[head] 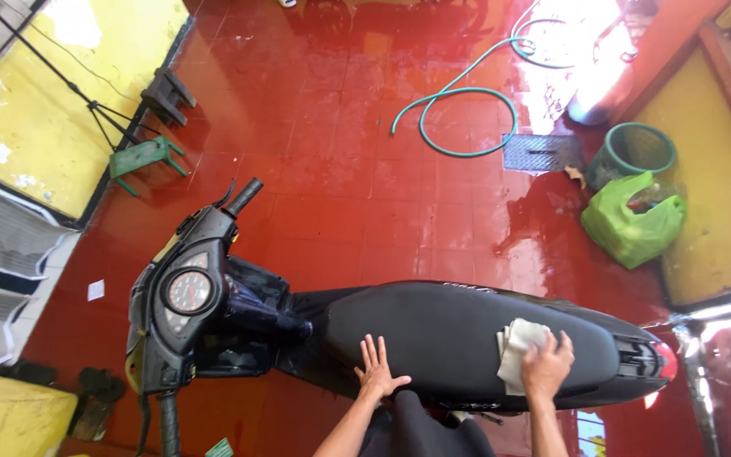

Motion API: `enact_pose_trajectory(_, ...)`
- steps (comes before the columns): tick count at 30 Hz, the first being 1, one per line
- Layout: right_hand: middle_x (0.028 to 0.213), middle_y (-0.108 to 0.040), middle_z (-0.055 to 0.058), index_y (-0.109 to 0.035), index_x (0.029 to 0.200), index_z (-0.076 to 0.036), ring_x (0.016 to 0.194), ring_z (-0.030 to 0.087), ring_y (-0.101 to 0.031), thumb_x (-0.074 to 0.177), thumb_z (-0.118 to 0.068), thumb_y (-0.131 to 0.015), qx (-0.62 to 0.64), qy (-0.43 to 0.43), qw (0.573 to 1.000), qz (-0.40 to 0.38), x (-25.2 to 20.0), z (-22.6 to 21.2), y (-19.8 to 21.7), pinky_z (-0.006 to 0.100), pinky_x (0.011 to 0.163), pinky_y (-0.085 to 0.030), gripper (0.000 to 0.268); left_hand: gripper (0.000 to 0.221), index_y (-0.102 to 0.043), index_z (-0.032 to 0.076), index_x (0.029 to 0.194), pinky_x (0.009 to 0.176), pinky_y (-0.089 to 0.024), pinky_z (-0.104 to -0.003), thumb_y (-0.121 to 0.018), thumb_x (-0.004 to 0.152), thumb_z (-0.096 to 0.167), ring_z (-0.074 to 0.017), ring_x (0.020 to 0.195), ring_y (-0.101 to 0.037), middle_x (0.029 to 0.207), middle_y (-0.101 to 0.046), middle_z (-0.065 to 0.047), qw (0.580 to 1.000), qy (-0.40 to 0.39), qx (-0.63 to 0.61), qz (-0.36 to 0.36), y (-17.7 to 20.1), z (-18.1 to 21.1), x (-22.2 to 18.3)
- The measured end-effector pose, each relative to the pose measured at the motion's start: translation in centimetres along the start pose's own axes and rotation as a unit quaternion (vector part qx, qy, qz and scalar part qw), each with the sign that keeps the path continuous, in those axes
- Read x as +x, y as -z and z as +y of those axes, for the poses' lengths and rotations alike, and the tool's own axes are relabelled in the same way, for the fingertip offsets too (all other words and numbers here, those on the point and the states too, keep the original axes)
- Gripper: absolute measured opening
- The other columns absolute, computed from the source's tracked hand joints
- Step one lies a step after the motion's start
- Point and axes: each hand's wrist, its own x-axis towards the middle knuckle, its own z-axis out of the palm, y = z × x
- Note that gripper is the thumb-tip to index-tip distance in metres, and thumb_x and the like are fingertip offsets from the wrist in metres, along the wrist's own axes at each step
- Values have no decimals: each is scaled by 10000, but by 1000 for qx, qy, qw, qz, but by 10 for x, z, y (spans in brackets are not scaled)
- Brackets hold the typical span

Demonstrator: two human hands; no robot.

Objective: The person wipes the seat, handlebars, and front body of a black scooter using a white cloth. The person moves around the scooter to clean different sections, including the dashboard and side panels.

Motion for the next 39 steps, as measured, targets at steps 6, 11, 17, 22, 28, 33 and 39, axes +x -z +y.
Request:
enact_pose_trajectory(6,1702,-326,293,-529,1577,-146,1548,488,-320,829,-651,-558,-227,49,973,-3,-32,-42,-38,642,1169,-298,902,1274,157,188,1638,1105,-195,-785,-737,851,640,-341,1554,249,1665,331,-136,1000,0,1,8,1,-5,-1)
enact_pose_trajectory(11,1672,-372,285,-573,1555,-133,1517,478,-372,875,-591,-617,-252,62,965,30,-37,-53,-48,620,1132,-355,822,1157,114,232,1652,1127,-154,-787,-692,901,587,-304,1550,267,1664,344,-80,999,-14,-29,3,5,-15,3)
enact_pose_trajectory(17,1601,-443,285,-608,1483,-139,1446,491,-414,879,-301,-679,-219,-3,975,35,-47,-67,-82,557,1065,-423,629,1144,157,140,1637,1119,-154,-786,-636,946,592,-376,1537,273,1646,352,-177,1000,-14,4,-9,4,-8,6)
enact_pose_trajectory(22,1522,-455,305,-502,1488,-83,1389,549,-446,861,-178,-616,-96,95,990,-45,-68,-101,-65,577,1080,-415,645,1186,186,114,1624,1099,-166,-801,-603,935,672,-408,1531,276,1641,346,-220,999,-13,42,0,-14,-14,21)
enact_pose_trajectory(28,1649,-356,111,-446,1521,-218,1548,340,-305,869,-335,-673,-86,231,956,-161,-107,-123,-77,499,1134,-370,700,1153,191,130,1628,1121,-195,-759,-618,961,608,-389,1532,287,1637,367,-203,999,8,48,-16,-5,-5,13)
enact_pose_trajectory(33,1680,-303,49,-424,1521,-383,1573,318,-242,909,-505,-646,-151,233,936,-215,-107,-110,-84,547,1198,-319,662,1057,166,195,1630,1159,-200,-752,-547,979,625,-331,1566,208,1675,285,-161,998,19,45,-47,18,1,-5)
enact_pose_trajectory(39,1677,-284,-36,-435,1496,-452,1570,295,-216,998,-304,-478,-150,286,899,-295,-94,-109,-60,612,1202,-262,521,1042,163,203,1632,1162,-213,-743,-534,985,629,-316,1571,200,1679,283,-147,997,23,49,-51,22,5,-13)
